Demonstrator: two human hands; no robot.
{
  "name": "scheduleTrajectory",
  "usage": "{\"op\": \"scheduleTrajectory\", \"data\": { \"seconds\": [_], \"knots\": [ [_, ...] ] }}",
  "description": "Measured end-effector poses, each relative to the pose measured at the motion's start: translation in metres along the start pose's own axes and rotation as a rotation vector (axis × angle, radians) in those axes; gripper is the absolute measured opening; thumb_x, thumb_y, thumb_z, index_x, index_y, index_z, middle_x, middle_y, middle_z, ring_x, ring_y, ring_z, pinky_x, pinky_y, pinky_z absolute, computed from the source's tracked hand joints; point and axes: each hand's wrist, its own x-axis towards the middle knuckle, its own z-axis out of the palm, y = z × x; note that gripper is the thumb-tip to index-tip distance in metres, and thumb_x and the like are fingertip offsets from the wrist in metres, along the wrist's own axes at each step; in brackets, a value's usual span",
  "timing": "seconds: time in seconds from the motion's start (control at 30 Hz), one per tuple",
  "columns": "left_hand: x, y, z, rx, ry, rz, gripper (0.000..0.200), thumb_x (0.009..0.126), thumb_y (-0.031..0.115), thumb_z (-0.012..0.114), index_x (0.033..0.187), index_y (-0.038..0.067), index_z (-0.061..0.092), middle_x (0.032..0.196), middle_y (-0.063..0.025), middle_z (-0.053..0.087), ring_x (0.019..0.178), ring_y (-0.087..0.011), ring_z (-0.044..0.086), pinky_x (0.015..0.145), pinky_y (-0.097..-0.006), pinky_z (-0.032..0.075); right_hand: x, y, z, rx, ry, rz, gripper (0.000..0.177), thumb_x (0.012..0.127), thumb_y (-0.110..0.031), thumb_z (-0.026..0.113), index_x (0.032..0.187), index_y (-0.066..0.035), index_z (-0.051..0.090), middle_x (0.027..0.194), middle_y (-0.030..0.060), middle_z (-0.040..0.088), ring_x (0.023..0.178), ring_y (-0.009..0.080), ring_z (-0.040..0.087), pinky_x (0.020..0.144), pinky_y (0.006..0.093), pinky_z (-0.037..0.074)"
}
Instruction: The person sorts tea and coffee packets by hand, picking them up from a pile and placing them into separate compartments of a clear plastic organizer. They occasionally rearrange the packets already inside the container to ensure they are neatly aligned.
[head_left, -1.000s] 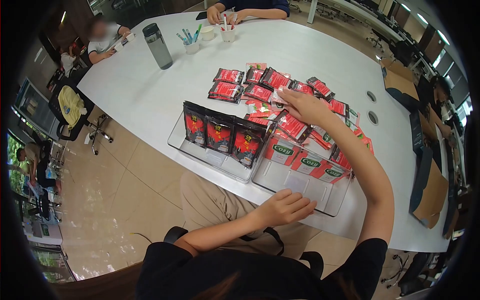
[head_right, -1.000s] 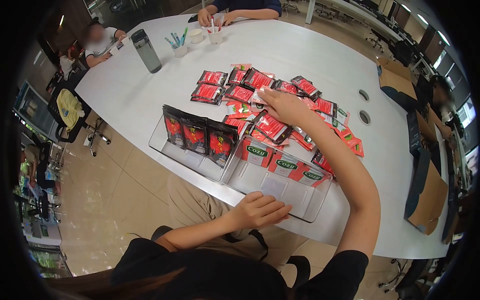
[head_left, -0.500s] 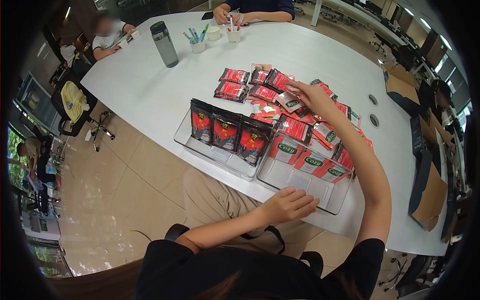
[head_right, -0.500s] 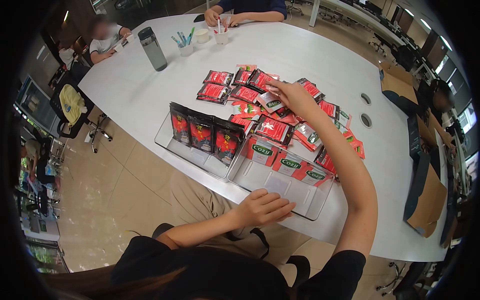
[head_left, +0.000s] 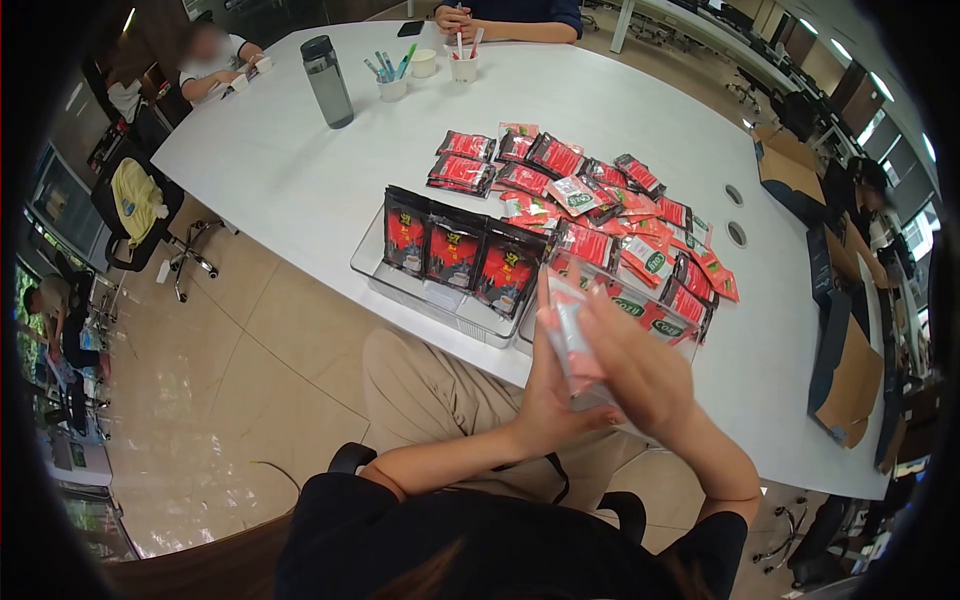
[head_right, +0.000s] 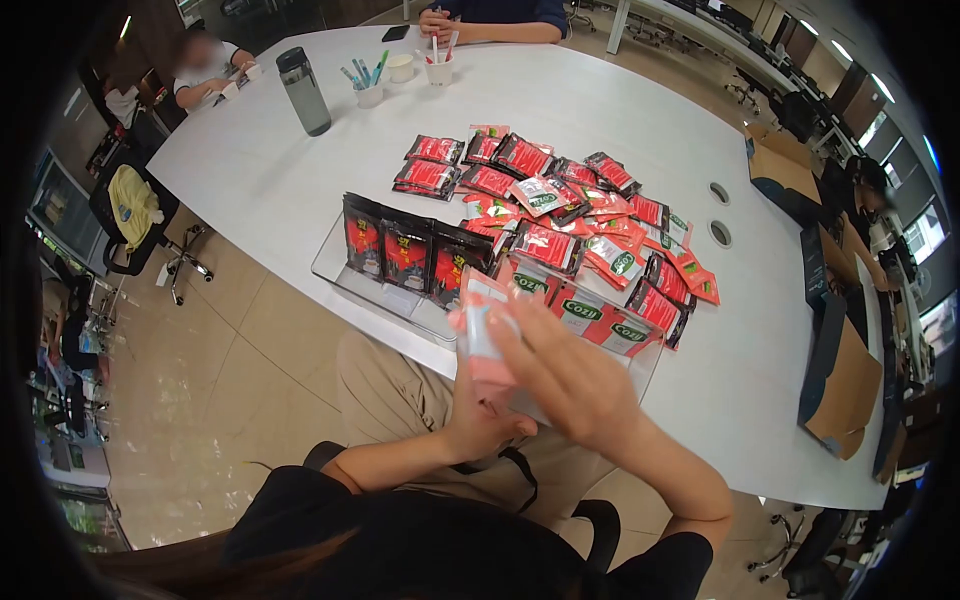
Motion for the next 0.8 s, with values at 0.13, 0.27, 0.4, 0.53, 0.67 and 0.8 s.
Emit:
{"op": "scheduleTrajectory", "data": {
  "seconds": [0.13,0.27,0.4,0.53,0.67,0.8],
  "knots": [
    [-0.025,-0.009,-0.022,0.017,0.074,-0.152,0.072,0.098,0.027,0.047,0.150,0.003,0.004,0.152,-0.0146,0.023,0.138,-0.0244,0.028,0.110,-0.0374,0.031,-0.010,-0.023,0.022,-0.056,-0.032,-0.046,0.041,0.084,-0.011,0.059,0.124,-0.002,0.060,0.124,0.0202,0.058,0.113,0.0331,0.059,0.086,0.0357,0.052],
    [-0.002,0.020,-0.011,-0.025,0.153,0.000,0.065,0.102,0.048,0.022,0.151,0.007,0.009,0.152,-0.0146,0.027,0.133,-0.0347,0.040,0.110,-0.0431,0.034,-0.015,-0.029,0.034,-0.049,-0.031,-0.027,0.041,0.080,-0.012,0.060,0.120,-0.004,0.062,0.124,0.0174,0.059,0.115,0.0316,0.058,0.091,0.0380,0.049],
    [0.002,0.029,-0.018,-0.137,0.196,-0.017,0.061,0.103,0.043,0.022,0.151,0.007,0.010,0.153,-0.0170,0.026,0.131,-0.0372,0.042,0.108,-0.0457,0.036,-0.021,-0.025,0.031,-0.040,-0.044,-0.040,0.040,0.079,-0.013,0.062,0.118,-0.011,0.064,0.126,0.0120,0.060,0.114,0.0255,0.059,0.094,0.0376,0.046],
    [-0.003,0.033,-0.028,-0.091,0.240,-0.061,0.055,0.103,0.030,0.028,0.150,0.007,0.011,0.152,-0.0187,0.026,0.129,-0.0367,0.045,0.107,-0.0460,0.039,-0.026,-0.018,0.033,0.040,-0.005,-0.012,0.034,0.073,-0.009,0.065,0.107,-0.014,0.070,0.127,0.0116,0.059,0.110,0.0256,0.060,0.091,0.0373,0.047],
    [-0.010,0.031,-0.029,-0.116,0.290,-0.073,0.052,0.101,0.011,0.039,0.147,0.002,0.017,0.150,-0.0195,0.031,0.132,-0.0293,0.042,0.108,-0.0382,0.036,-0.015,-0.020,0.023,0.185,0.137,0.216,0.033,0.065,-0.002,0.069,0.096,-0.012,0.074,0.128,0.0122,0.058,0.106,0.0282,0.061,0.085,0.0353,0.048],
    [-0.023,0.007,-0.044,0.133,0.370,0.032,0.058,0.098,0.004,0.038,0.149,0.007,0.011,0.150,-0.0211,0.030,0.134,-0.0272,0.039,0.107,-0.0390,0.038,-0.026,-0.024,0.028,0.509,0.105,0.583,0.035,0.071,0.010,0.063,0.099,-0.007,0.074,0.110,0.0107,0.061,0.097,0.0169,0.060,0.075,0.0261,0.048]
  ]
}}
